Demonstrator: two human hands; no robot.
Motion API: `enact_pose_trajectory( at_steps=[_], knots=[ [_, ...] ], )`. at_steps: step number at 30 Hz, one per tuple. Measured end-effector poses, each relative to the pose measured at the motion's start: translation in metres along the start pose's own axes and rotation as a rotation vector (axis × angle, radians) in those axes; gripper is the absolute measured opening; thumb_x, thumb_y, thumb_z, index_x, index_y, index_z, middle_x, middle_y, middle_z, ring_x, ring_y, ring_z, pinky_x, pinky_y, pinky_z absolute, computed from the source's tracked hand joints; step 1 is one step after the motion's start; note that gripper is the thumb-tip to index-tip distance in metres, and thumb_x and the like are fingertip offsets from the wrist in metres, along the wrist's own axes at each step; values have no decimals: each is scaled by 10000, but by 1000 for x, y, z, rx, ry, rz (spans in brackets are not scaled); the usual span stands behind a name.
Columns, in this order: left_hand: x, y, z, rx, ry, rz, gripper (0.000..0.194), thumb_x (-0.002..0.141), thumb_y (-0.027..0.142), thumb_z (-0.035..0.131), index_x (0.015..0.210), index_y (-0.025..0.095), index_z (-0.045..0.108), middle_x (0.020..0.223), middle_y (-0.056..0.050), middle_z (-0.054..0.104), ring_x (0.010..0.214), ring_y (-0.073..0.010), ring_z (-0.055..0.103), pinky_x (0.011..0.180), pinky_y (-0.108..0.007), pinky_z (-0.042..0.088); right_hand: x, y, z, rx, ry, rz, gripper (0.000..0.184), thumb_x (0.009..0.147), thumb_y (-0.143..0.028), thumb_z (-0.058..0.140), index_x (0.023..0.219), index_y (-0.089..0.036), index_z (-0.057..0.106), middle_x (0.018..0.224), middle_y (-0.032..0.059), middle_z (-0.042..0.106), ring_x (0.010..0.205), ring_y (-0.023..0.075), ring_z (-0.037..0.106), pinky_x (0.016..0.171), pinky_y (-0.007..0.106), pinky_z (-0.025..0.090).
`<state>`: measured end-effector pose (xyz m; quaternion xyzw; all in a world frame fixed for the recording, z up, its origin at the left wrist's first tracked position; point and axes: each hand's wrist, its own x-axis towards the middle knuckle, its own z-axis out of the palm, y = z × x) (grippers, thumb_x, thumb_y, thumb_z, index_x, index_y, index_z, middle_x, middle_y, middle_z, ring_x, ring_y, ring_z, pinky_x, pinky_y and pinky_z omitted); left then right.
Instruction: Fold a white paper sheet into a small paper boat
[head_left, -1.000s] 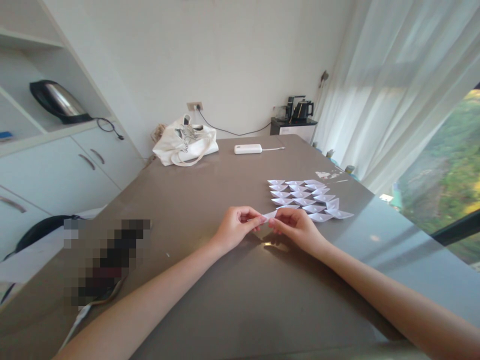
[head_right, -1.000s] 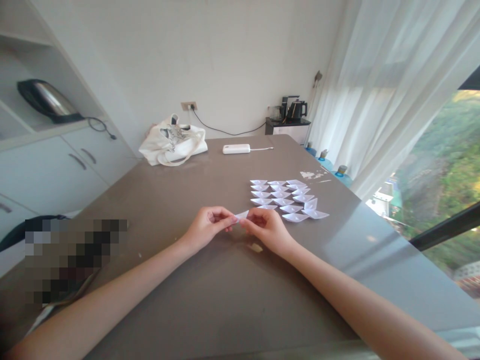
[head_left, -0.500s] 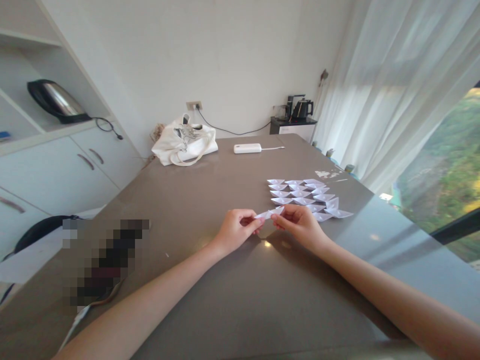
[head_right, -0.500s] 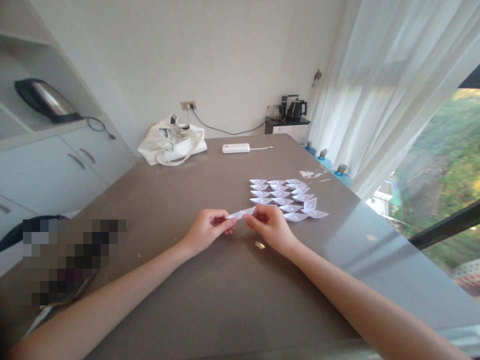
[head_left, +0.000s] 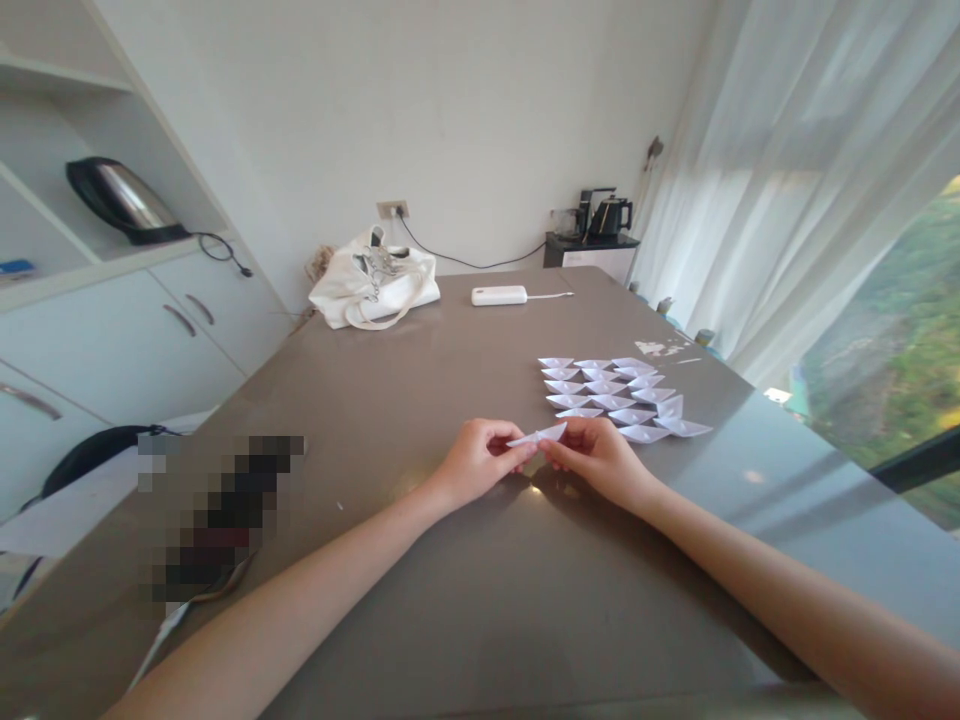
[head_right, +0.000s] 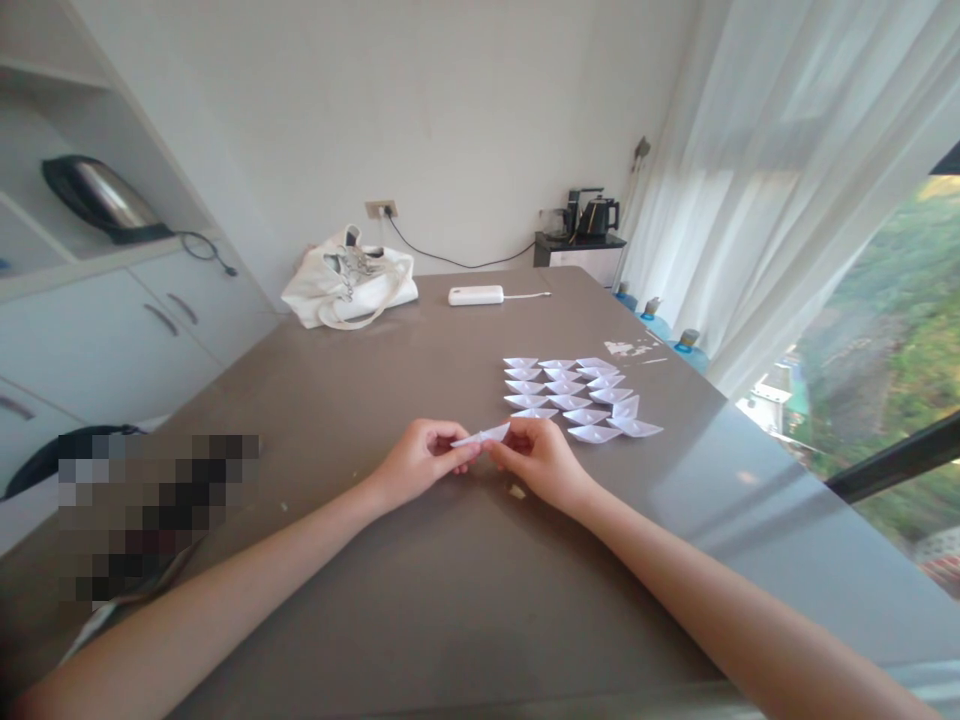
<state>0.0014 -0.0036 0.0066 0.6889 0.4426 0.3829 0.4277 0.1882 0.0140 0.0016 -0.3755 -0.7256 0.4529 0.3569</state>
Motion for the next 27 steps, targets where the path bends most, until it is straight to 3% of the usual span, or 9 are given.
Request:
enact_pose_trajectory(
  at_steps=[5,10,13,19,27],
  knots=[
    [0,1,5,-38,6,-15,302,781,408,609,671,127,621,606,-13,597,556,-112,555,550,-207,433,1,1,0,-32,48,-24,326,798,-445,603,674,-145,583,580,7,558,535,117,480,484,238,362],
    [3,-4,4,-349,-13,-104,350,769,476,621,819,130,629,712,-18,637,572,-111,597,568,-223,486,1,0,0,-29,12,-56,321,802,-441,600,689,-140,590,597,1,560,546,115,491,495,233,373],
    [5,-5,1,-450,-9,-159,349,705,451,701,808,124,635,759,-30,668,620,-115,624,619,-231,510,1,-1,-1,13,12,-56,297,796,-431,619,714,-147,599,623,5,599,562,119,531,501,229,398],
    [6,-9,0,-366,41,-106,322,689,387,739,859,121,679,790,-56,704,698,-133,643,717,-261,520,3,-2,-1,202,4,-9,305,745,-414,682,896,-154,628,832,61,705,765,188,668,678,292,528],
    [5,-11,0,-204,8,-64,365,767,408,659,998,130,706,876,-92,731,757,-178,667,735,-279,511,2,2,-1,84,36,-82,291,808,-378,622,982,-145,635,876,80,710,787,200,682,731,316,541]
  ],
)
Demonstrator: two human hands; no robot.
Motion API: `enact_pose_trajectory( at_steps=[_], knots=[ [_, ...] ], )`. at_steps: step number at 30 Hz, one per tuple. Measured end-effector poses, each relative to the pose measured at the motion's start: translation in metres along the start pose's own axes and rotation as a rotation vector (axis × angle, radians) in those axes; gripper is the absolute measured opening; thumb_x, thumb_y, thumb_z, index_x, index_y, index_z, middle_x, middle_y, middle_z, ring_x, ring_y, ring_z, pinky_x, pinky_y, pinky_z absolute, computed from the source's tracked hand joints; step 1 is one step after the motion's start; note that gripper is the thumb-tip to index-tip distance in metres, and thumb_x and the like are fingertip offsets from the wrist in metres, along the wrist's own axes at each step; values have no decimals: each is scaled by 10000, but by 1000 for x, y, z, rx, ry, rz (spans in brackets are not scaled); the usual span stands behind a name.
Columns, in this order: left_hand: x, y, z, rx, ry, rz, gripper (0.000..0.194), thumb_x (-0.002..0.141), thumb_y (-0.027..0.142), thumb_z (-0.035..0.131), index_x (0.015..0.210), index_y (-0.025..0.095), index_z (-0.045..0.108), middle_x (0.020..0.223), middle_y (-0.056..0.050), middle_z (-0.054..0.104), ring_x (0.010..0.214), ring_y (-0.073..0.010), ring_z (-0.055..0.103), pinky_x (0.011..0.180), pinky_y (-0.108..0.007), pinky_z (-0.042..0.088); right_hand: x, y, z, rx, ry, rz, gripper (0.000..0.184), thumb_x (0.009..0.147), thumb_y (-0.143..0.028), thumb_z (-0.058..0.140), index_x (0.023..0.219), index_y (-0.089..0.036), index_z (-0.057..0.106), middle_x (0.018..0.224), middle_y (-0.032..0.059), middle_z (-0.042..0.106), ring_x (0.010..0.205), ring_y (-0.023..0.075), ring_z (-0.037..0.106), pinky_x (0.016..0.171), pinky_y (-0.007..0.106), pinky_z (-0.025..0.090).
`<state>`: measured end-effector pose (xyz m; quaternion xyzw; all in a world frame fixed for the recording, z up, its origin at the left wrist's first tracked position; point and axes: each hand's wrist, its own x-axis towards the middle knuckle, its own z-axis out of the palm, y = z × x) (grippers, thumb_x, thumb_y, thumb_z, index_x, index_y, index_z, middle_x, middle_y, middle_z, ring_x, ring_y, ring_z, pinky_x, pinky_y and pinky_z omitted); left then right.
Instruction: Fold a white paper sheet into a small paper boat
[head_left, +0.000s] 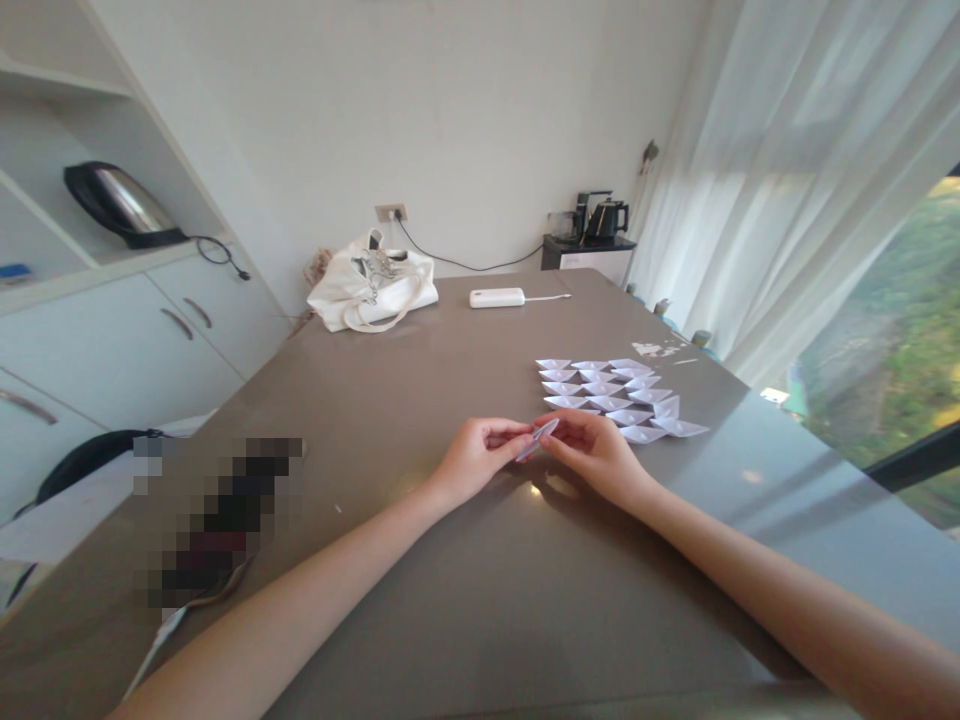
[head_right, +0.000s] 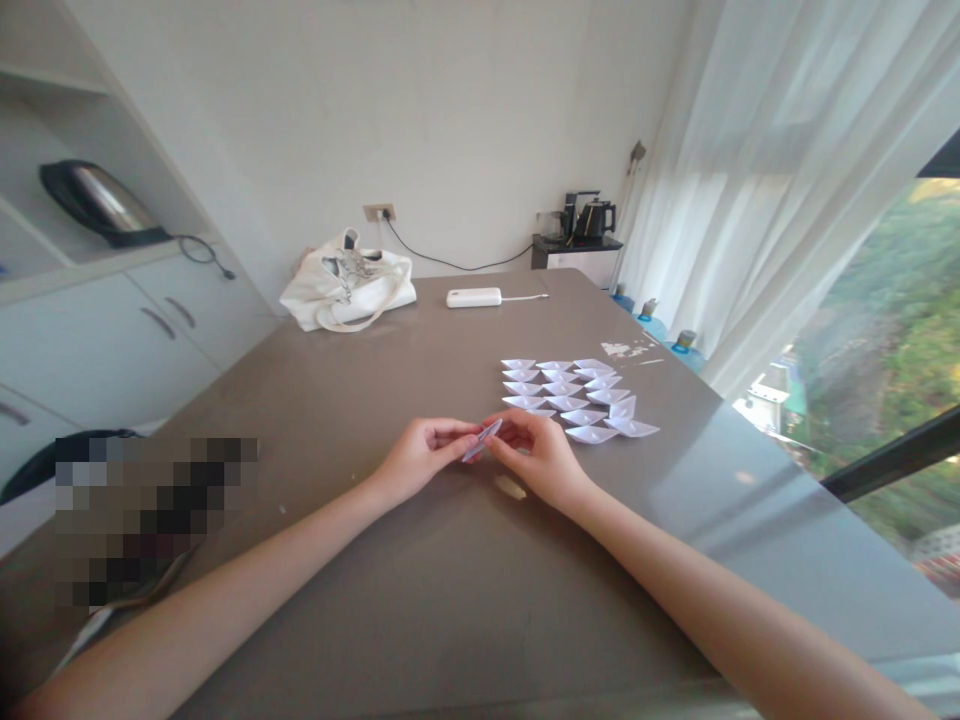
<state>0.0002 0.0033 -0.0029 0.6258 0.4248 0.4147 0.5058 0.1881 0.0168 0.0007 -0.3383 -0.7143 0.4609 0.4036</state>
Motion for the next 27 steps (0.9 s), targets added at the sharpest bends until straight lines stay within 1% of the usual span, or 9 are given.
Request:
enact_pose_trajectory(
  at_steps=[5,9,14,16,18,20,23,24,27],
  knots=[
    [1,2,1,24,12,10,324,769,387,652,940,119,711,888,-93,733,782,-187,673,745,-276,513,-2,0,1,-112,52,-45,261,816,-320,607,1022,-160,608,851,65,692,755,178,667,712,300,536],
    [2,0,0,-22,29,-26,329,727,400,690,891,115,705,836,-87,731,732,-178,672,713,-276,521,-3,-1,3,-81,72,-44,277,799,-315,621,1032,-176,561,826,52,682,748,174,664,706,301,536],
    [3,0,2,-140,21,-107,325,666,388,744,829,111,694,795,-69,721,701,-155,665,711,-273,529,-1,1,3,-22,54,17,259,789,-353,626,966,-169,581,858,77,690,788,190,671,722,316,543],
    [3,1,4,-173,37,-133,317,632,356,775,809,108,683,781,-60,716,694,-146,663,712,-269,533,-1,2,3,-16,73,28,249,780,-346,636,949,-180,558,814,58,684,755,184,671,697,307,544],
    [2,3,6,-195,60,-146,313,618,334,788,796,105,672,759,-50,709,675,-133,657,701,-259,534,-2,3,3,-30,121,16,239,769,-327,651,917,-200,512,772,31,671,704,173,665,657,295,542],
    [2,5,7,-215,81,-157,310,629,333,783,798,101,668,744,-44,703,657,-119,648,684,-245,532,-3,1,3,-99,177,-25,208,770,-309,651,854,-212,487,750,18,660,668,164,653,623,282,535],
    [1,6,7,-236,99,-172,306,649,336,773,815,98,675,749,-44,701,653,-106,639,678,-226,523,-6,-3,3,-290,178,-103,96,815,-295,599,820,-205,562,801,37,671,675,157,641,613,272,529],
    [1,6,7,-245,102,-175,305,650,335,775,816,99,677,755,-45,703,658,-105,639,682,-225,522,-6,-5,3,-344,168,-125,92,825,-294,587,841,-204,600,835,45,677,678,154,639,609,268,529],
    [0,6,7,-274,98,-179,307,649,339,778,815,101,677,769,-49,708,674,-112,647,705,-236,529,-7,-7,2,-460,158,-156,164,827,-317,595,928,-207,664,901,58,684,655,148,630,578,263,523]
  ],
)
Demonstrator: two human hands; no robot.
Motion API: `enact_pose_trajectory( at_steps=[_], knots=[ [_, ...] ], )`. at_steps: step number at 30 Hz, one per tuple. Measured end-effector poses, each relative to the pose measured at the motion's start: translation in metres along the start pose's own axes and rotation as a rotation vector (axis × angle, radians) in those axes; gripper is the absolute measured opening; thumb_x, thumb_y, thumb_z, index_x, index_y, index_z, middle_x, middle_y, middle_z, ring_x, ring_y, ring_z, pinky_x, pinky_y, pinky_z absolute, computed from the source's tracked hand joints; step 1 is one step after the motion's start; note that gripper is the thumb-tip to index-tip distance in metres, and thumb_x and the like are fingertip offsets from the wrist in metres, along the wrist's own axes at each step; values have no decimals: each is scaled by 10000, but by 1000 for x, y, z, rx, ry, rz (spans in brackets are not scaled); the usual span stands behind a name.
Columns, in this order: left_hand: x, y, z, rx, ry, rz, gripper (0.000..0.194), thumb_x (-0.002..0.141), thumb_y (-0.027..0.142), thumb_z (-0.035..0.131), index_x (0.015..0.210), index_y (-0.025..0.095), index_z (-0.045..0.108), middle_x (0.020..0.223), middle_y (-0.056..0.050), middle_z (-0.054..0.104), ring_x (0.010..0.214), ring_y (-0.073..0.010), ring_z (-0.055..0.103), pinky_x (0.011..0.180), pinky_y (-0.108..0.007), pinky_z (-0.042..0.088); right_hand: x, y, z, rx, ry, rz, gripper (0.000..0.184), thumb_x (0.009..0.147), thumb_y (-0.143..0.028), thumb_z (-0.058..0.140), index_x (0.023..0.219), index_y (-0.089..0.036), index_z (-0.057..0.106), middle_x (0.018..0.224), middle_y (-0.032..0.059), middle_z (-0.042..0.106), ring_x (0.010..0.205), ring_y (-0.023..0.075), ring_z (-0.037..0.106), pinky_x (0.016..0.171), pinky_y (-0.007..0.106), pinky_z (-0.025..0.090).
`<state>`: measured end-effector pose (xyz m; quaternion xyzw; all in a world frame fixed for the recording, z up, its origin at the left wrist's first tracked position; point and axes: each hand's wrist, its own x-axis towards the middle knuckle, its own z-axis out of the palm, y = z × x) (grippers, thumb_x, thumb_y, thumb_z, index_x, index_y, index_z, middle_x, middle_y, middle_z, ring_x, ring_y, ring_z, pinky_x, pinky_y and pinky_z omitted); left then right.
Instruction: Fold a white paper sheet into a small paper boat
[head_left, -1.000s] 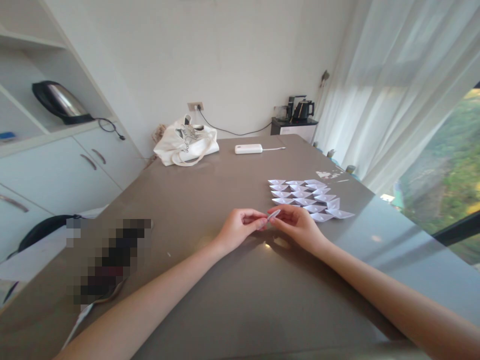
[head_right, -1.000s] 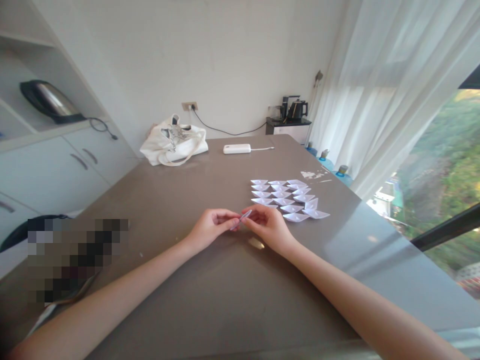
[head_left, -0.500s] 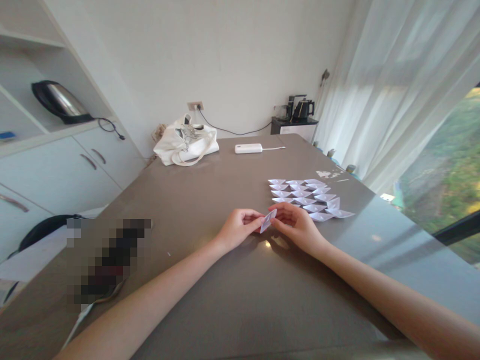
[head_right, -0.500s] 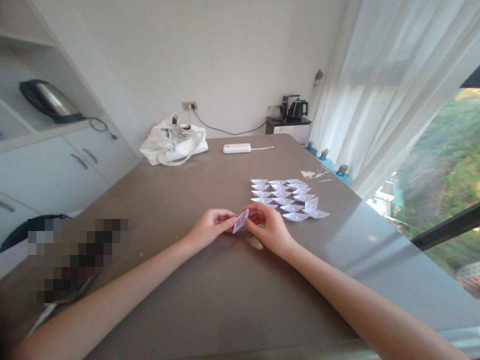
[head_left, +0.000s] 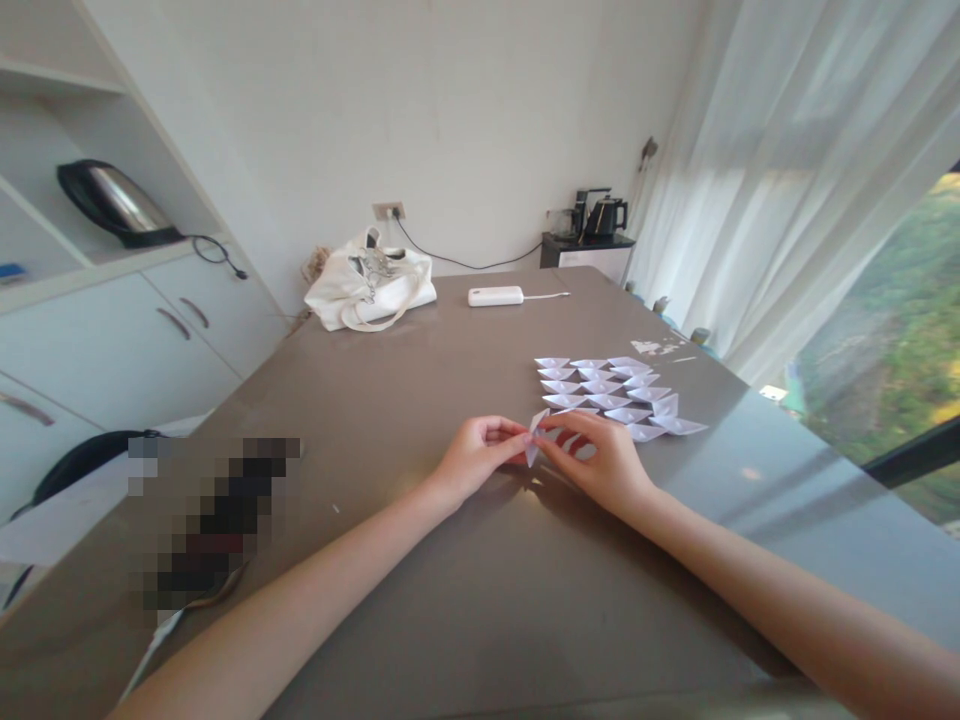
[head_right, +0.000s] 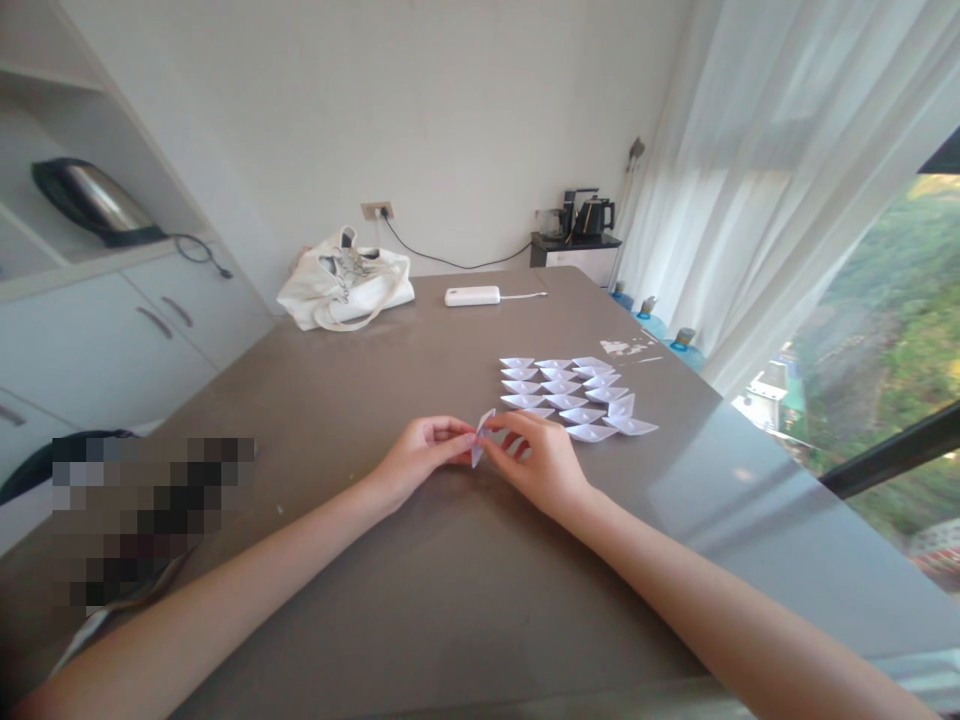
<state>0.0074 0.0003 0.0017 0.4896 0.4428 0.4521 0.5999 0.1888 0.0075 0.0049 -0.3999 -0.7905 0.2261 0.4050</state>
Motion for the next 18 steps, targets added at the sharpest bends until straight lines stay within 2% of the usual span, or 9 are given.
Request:
enact_pose_trajectory(
  at_steps=[5,18],
  knots=[
    [-1,-2,2,18,31,-23,330,626,349,792,798,90,682,746,-54,710,645,-110,644,681,-229,536,-1,4,0,-149,5,-18,178,828,-318,600,912,-208,711,878,61,698,636,155,615,584,270,499],
    [-5,1,6,13,106,-48,378,584,363,815,790,82,670,734,-80,716,644,-132,661,688,-252,549,-4,3,4,-322,33,-67,155,823,-224,584,845,-201,736,840,44,731,603,132,632,574,209,455]
  ],
)
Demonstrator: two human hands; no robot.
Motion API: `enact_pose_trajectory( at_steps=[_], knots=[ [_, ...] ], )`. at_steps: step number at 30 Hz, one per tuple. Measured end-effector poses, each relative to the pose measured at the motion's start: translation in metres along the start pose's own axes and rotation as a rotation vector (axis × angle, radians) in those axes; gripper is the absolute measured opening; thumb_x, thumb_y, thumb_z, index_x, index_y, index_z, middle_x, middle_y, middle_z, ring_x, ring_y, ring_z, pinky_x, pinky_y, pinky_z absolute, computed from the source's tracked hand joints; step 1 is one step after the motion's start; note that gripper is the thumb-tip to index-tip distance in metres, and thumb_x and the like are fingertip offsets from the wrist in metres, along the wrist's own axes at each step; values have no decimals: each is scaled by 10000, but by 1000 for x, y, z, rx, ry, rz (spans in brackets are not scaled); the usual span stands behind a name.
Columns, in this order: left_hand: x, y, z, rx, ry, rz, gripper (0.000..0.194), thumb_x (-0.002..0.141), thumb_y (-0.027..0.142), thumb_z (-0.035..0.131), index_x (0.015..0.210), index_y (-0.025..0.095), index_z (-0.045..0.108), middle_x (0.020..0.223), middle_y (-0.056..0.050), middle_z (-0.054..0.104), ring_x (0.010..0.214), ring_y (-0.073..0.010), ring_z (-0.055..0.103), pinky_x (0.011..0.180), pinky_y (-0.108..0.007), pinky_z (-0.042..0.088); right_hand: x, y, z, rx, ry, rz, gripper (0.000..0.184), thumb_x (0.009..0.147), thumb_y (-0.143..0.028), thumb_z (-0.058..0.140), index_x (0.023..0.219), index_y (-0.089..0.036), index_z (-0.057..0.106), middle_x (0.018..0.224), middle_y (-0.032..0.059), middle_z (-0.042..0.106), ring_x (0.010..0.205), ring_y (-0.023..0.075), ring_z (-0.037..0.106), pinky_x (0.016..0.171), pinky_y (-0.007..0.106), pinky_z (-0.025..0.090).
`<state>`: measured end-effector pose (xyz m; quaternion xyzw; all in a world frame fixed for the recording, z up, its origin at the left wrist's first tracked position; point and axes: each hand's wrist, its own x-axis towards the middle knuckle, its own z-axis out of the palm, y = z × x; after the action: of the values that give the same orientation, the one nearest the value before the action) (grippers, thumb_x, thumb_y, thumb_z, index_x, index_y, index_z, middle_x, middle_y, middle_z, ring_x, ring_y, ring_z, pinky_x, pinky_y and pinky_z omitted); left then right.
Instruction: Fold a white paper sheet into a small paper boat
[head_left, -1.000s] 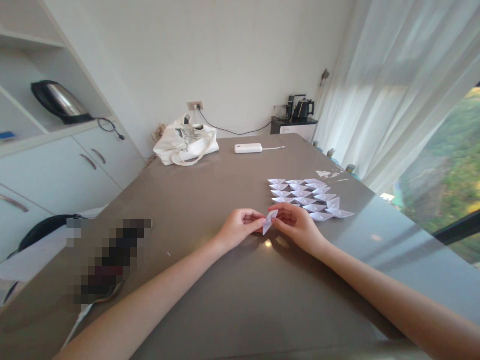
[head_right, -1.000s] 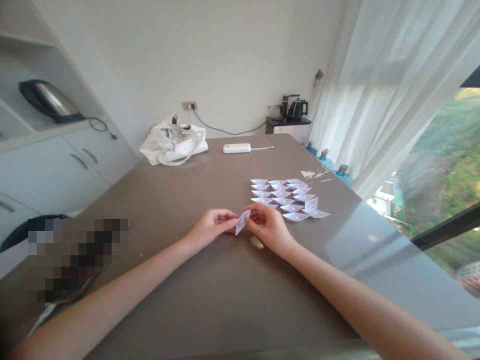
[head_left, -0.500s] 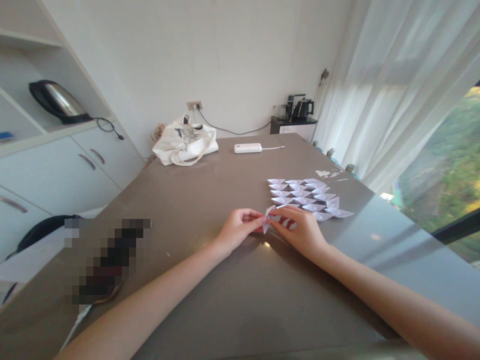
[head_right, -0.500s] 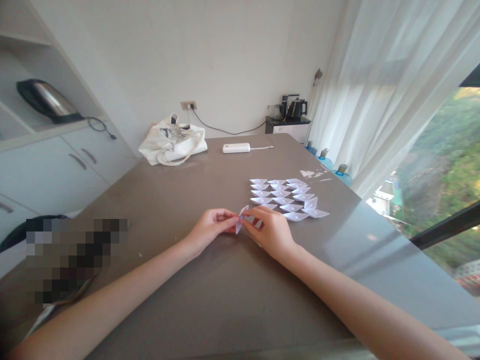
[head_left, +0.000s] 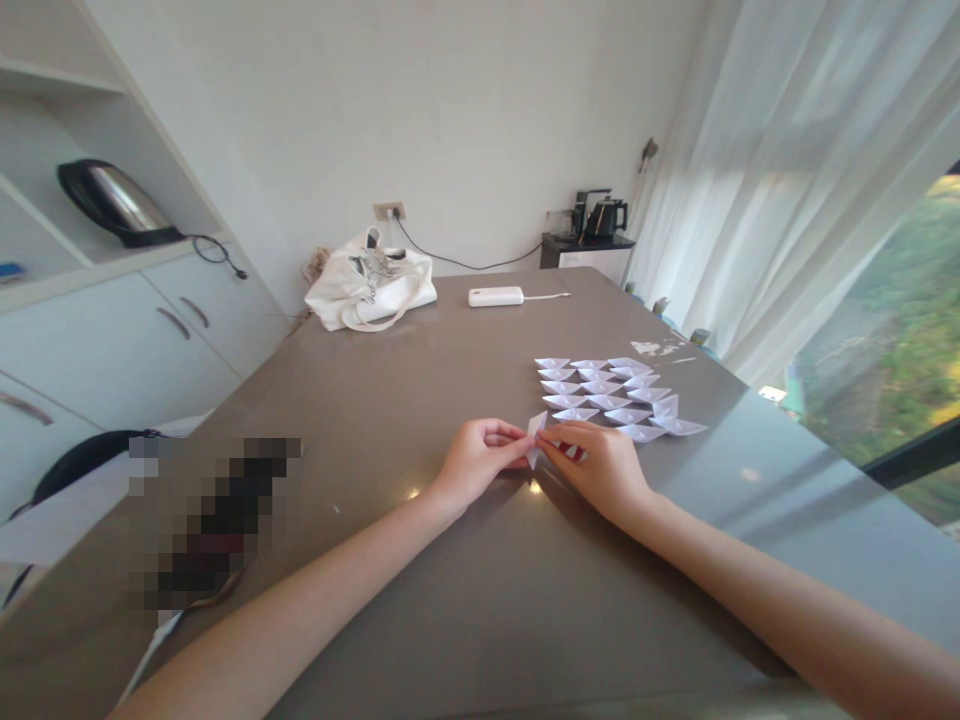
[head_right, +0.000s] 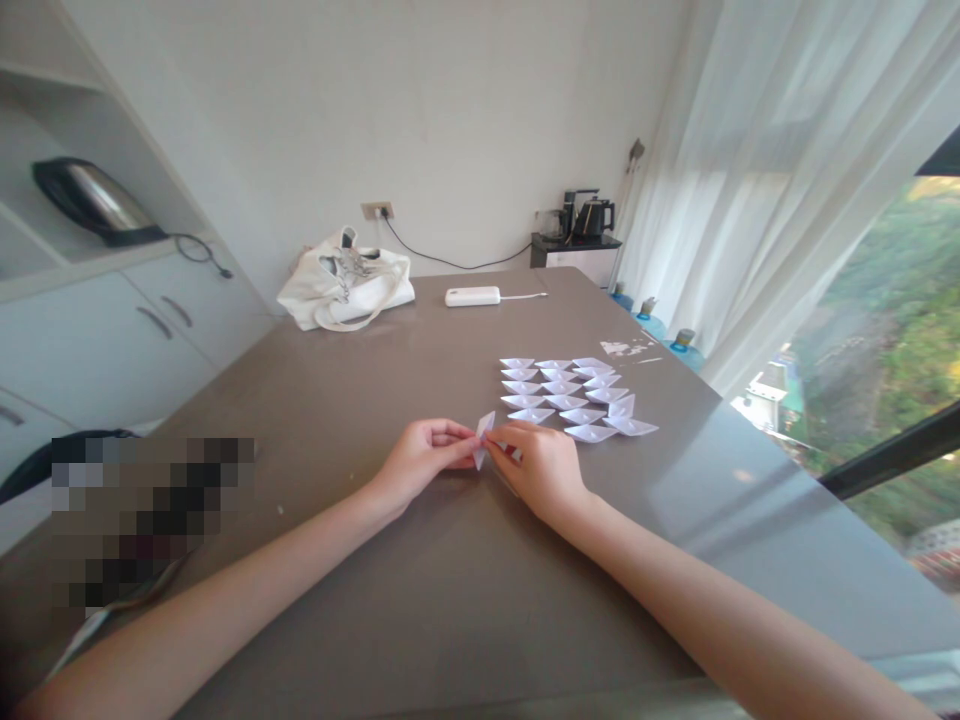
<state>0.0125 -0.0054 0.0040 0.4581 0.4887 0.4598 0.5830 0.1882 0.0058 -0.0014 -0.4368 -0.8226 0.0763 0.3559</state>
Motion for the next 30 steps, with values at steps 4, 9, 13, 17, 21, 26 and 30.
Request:
enact_pose_trajectory(
  at_steps=[4,9,13,17,21,26,30],
  knots=[
    [0,-1,0,-22,6,2,385,566,362,823,776,85,659,726,-73,715,644,-131,662,693,-255,549,-1,2,1,-21,0,-10,159,831,-230,576,845,-197,732,811,39,728,595,129,628,564,202,447],
    [-1,-1,2,-31,4,-8,390,555,365,828,765,86,654,717,-67,713,636,-124,659,688,-246,545,-2,2,1,-43,8,-31,123,819,-243,611,847,-200,723,815,31,725,599,124,629,560,197,437],
    [-1,-1,1,-23,-13,-7,379,564,366,825,764,92,654,711,-62,711,638,-125,659,685,-244,545,-2,3,2,-65,18,-44,108,823,-241,620,832,-205,721,810,22,726,564,112,612,551,194,422],
    [-2,-1,1,-20,-23,5,357,591,358,816,772,96,654,720,-63,713,652,-127,663,695,-246,547,-1,3,1,-72,30,-66,111,832,-224,608,830,-202,717,793,19,721,567,111,607,547,189,407],
    [-2,0,0,-76,-52,1,336,618,355,800,777,93,664,721,-60,710,646,-119,658,709,-249,551,-1,2,-1,-75,30,-78,126,840,-213,595,809,-188,714,762,24,710,597,121,611,556,192,404],
    [-2,1,-1,-97,-35,-4,297,609,300,809,751,92,653,693,-52,699,633,-117,658,703,-247,555,0,1,-2,-42,27,-56,166,855,-225,573,778,-186,715,728,30,697,611,129,608,571,198,409],
    [-3,1,-1,-75,-26,31,279,609,283,807,743,95,649,684,-46,694,630,-119,654,688,-249,555,0,2,-1,-23,32,-53,155,846,-221,581,767,-180,709,704,25,683,595,125,591,566,201,407]
  ],
)
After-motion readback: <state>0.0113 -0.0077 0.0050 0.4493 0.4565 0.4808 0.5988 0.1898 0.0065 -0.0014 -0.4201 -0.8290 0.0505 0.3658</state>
